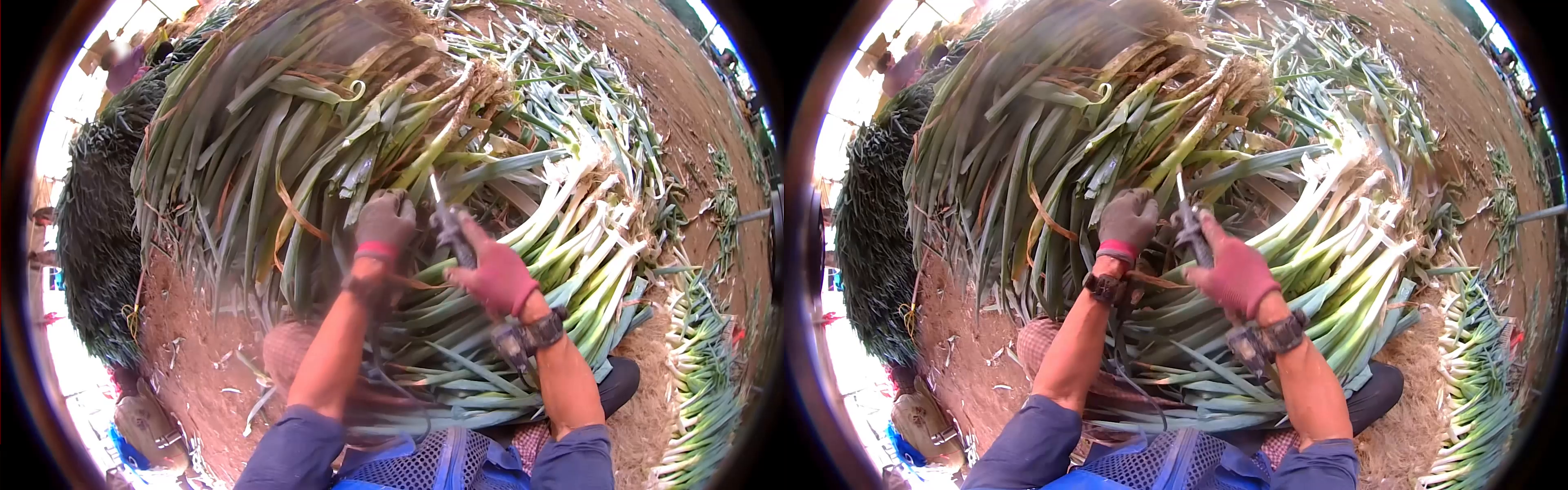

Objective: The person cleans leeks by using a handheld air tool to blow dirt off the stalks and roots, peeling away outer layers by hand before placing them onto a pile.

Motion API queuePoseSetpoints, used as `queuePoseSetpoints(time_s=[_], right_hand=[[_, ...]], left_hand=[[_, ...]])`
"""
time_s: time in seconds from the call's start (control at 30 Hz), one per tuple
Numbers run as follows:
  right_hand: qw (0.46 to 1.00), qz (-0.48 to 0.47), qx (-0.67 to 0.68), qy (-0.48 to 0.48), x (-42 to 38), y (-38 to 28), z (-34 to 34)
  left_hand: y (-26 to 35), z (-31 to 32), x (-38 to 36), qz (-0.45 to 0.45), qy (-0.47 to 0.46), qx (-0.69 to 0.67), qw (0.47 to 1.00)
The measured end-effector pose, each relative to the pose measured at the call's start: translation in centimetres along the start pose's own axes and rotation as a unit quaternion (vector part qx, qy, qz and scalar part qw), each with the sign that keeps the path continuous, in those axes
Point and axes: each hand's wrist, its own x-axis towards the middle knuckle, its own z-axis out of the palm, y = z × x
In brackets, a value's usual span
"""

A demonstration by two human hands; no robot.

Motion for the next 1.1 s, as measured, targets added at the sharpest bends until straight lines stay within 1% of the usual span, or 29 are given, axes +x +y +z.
queuePoseSetpoints(time_s=[0.03,0.07,0.1,0.17,0.2,0.27,0.3,0.33,0.4,0.43,0.5,0.53,0.57,0.6,0.67,0.73,0.8,0.87,0.9,0.93,1.0,1.03,1.07,1.1], right_hand=[[0.999,-0.002,0.028,0.022,1.2,0.8,-0.1],[0.999,-0.001,0.027,0.022,2.4,1.4,-0.5],[0.999,0.002,0.026,0.042,3.7,1.8,-1.0],[0.997,0.002,0.006,0.078,5.7,1.9,-2.4],[0.997,0.002,0.006,0.079,6.9,2.2,-3.1],[0.995,0.033,-0.045,0.085,9.4,2.7,-4.2],[0.994,0.084,-0.038,0.059,9.5,0.8,-5.6],[0.994,0.085,-0.038,0.057,10.5,1.0,-5.9],[0.991,0.086,-0.078,0.068,12.6,1.4,-6.5],[0.990,0.047,-0.088,0.097,13.9,2.3,-6.4],[0.988,0.051,-0.095,0.106,15.0,3.2,-6.3],[0.986,0.055,-0.103,0.118,15.1,3.2,-6.4],[0.986,0.055,-0.104,0.118,14.7,3.4,-6.4],[0.988,0.061,-0.100,0.099,13.6,3.2,-6.3],[0.992,0.070,-0.091,0.061,11.0,2.8,-5.7],[0.992,0.062,-0.093,0.061,8.0,3.5,-4.8],[0.998,-0.005,-0.032,0.054,4.5,4.5,-3.6],[0.998,-0.030,-0.036,0.041,1.0,5.2,-2.2],[1.000,-0.008,-0.009,-0.001,-0.6,4.1,-2.5],[1.000,-0.011,-0.008,-0.002,-1.9,4.1,-2.2],[0.998,-0.059,-0.002,0.034,-4.2,4.4,-1.9],[0.999,-0.027,0.013,0.028,-4.9,4.2,-2.1],[0.999,-0.028,0.013,0.029,-5.5,4.4,-2.1],[0.999,-0.045,0.024,0.014,-6.2,4.5,-2.1]], left_hand=[[0.5,0.1,0.5,0.010,0.020,0.018,1.000],[0.9,0.2,1.0,0.021,0.040,0.037,0.998],[0.8,0.4,1.5,0.021,0.039,0.036,0.998],[0.6,1.1,2.7,0.052,0.035,0.057,0.996],[0.5,1.3,3.2,0.052,0.034,0.057,0.996],[0.3,1.8,3.9,0.078,0.011,0.109,0.991],[0.3,2.0,4.2,0.077,0.009,0.110,0.991],[0.3,2.2,4.3,0.080,0.005,0.129,0.988],[0.4,2.5,4.6,0.081,-0.002,0.149,0.986],[0.6,2.4,4.8,0.088,-0.003,0.175,0.981],[1.0,2.1,5.3,0.093,-0.004,0.201,0.975],[1.4,1.9,5.6,0.085,-0.030,0.227,0.970],[1.9,1.7,6.1,0.078,-0.055,0.253,0.963],[1.8,2.1,6.8,0.077,-0.054,0.252,0.963],[1.0,3.1,8.2,0.023,-0.112,0.240,0.964],[1.3,3.2,8.5,0.023,-0.116,0.265,0.957],[2.1,2.9,8.1,0.021,-0.118,0.289,0.950],[3.5,1.8,7.2,0.012,-0.194,0.334,0.922],[3.3,2.2,6.7,0.003,-0.183,0.306,0.934],[3.3,2.2,6.1,0.001,-0.180,0.308,0.934],[3.1,2.5,4.8,0.021,-0.180,0.339,0.923],[3.0,2.8,4.2,0.026,-0.169,0.347,0.922],[2.8,2.9,3.8,0.027,-0.167,0.347,0.922],[2.7,2.9,3.4,0.031,-0.203,0.346,0.915]])
